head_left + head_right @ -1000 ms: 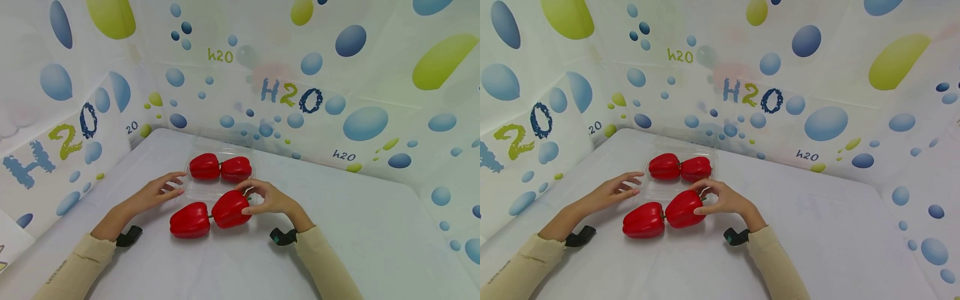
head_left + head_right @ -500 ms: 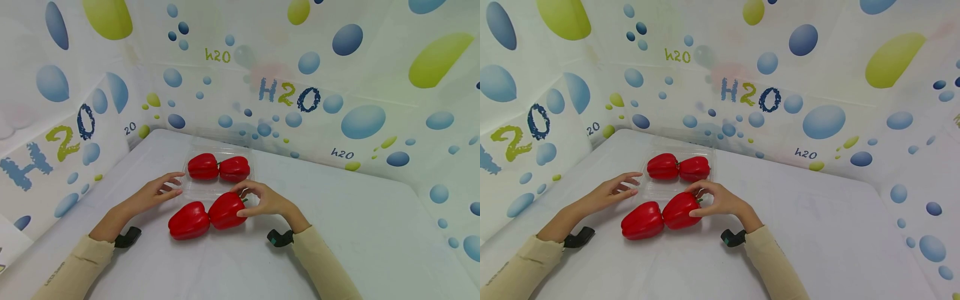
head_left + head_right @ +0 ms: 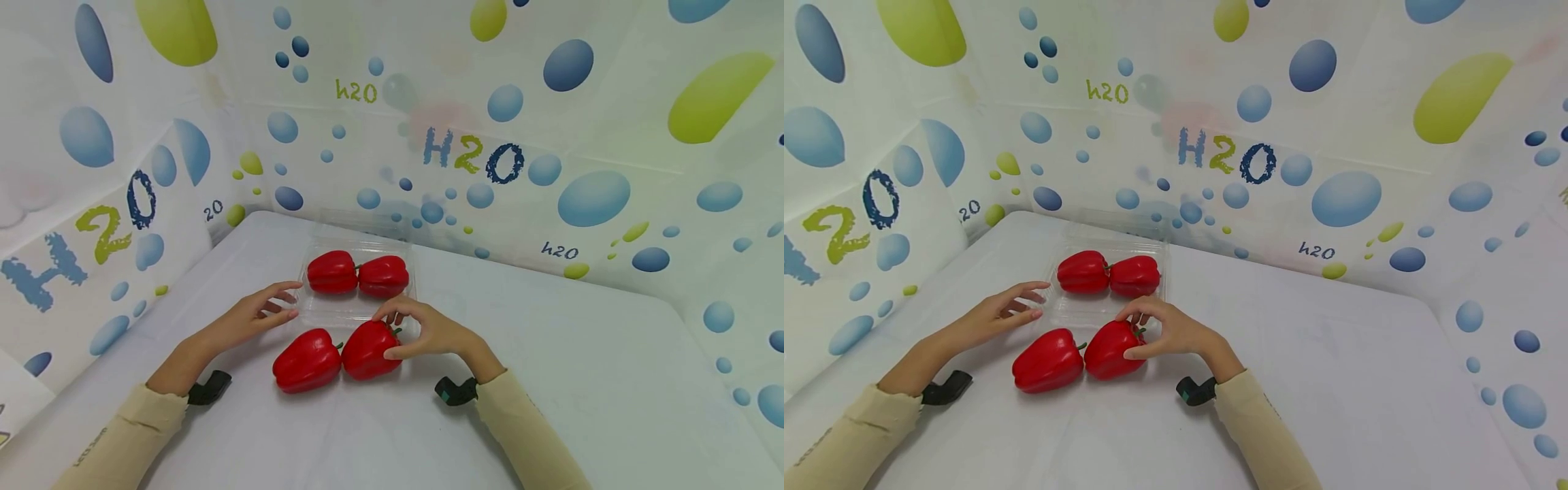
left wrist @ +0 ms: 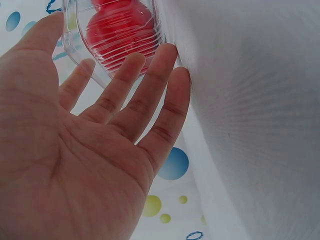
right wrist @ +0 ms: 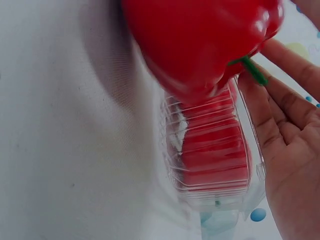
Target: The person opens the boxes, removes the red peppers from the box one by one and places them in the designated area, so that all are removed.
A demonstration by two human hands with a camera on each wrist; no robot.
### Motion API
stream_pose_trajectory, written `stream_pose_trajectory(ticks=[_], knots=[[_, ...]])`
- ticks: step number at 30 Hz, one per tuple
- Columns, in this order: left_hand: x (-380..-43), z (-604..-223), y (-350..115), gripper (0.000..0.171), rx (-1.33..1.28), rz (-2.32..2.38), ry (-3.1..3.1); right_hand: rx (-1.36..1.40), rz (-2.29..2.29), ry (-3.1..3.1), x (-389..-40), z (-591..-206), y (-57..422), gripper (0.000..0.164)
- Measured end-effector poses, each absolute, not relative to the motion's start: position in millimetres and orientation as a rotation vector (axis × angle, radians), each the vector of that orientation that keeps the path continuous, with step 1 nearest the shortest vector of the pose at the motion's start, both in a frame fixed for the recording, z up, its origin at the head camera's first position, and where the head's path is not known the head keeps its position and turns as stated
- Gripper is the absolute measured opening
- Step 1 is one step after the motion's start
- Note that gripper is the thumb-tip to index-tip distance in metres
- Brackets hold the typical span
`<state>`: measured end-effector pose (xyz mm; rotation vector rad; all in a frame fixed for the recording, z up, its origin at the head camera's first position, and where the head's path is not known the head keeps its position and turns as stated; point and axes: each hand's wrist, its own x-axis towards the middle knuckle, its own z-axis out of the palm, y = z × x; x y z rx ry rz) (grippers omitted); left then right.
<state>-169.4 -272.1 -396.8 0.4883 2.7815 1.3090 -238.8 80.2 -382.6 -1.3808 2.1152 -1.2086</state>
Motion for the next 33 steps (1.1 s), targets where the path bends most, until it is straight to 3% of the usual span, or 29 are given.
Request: stream_pose_trajectory(ticks=[24,33], knots=[[-169.5,-397.4,-272.0,0.058,0.491,1.315,2.777,-1.425,-1.221,2.016,-243.0,-382.8,83.0,0.048],[-169.4,-397.1,-272.5,0.058,0.486,1.312,2.772,-1.366,-1.239,2.03,-240.6,-381.9,84.1,0.036]])
